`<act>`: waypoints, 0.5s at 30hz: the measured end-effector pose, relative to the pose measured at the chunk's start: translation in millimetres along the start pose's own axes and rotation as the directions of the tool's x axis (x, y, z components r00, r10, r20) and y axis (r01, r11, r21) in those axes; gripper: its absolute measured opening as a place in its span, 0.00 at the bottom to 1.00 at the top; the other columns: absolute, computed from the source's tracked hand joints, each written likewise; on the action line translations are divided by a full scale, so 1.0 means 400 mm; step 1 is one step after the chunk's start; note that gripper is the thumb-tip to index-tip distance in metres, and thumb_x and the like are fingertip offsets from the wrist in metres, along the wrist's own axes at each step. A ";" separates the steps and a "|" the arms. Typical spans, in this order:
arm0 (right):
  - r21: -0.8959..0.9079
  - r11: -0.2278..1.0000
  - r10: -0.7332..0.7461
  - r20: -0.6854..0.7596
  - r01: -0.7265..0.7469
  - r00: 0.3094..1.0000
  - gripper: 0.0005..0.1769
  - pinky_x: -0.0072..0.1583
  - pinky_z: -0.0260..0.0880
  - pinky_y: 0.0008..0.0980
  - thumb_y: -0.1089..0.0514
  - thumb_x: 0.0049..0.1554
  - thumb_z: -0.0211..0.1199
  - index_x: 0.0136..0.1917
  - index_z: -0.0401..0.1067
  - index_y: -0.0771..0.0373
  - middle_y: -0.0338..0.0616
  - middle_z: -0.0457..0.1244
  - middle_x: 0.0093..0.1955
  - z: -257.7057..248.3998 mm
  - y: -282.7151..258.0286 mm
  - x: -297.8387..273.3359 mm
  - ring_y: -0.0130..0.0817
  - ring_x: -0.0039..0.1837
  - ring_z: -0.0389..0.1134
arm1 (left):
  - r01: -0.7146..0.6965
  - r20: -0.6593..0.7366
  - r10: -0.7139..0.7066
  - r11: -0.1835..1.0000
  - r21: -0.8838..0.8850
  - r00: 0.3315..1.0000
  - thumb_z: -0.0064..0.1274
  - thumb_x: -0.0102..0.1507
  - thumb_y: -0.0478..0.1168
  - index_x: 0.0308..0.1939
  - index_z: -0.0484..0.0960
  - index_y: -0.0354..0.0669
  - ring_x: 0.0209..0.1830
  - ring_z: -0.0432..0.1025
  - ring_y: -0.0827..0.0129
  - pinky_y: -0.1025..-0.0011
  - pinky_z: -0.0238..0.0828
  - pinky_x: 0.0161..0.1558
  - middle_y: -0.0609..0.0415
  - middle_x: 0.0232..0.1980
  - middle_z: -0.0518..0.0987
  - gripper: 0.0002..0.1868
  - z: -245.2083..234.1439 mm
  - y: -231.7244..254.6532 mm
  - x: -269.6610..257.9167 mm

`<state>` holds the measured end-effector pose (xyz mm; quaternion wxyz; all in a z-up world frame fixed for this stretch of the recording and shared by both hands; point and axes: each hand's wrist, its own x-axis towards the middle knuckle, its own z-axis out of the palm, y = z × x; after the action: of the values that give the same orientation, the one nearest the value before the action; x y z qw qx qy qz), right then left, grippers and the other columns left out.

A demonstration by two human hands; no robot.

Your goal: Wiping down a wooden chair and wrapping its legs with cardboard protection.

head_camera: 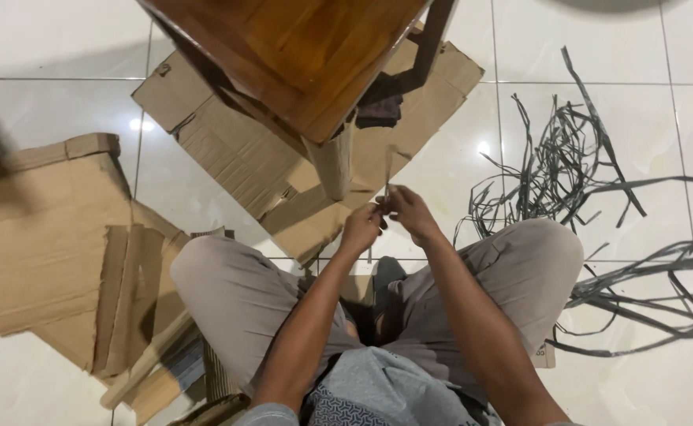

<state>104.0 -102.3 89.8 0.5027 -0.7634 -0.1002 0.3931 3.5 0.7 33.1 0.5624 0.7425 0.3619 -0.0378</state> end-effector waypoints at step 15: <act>-0.080 0.950 -0.305 -0.443 0.302 0.843 0.20 0.39 0.62 0.37 0.41 0.69 0.54 0.62 0.70 0.58 0.40 0.61 0.38 -0.056 -0.136 0.152 0.33 0.40 0.62 | -0.197 -0.561 0.152 0.980 -0.022 0.814 0.58 0.65 0.45 0.67 0.63 0.39 0.66 0.67 0.44 0.46 0.65 0.64 0.39 0.62 0.71 0.32 -0.235 0.240 -0.181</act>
<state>173.7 -58.8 109.8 0.5652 -0.8097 -0.1019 0.1211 -27.1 35.9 178.8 0.4625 0.7285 0.4414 0.2459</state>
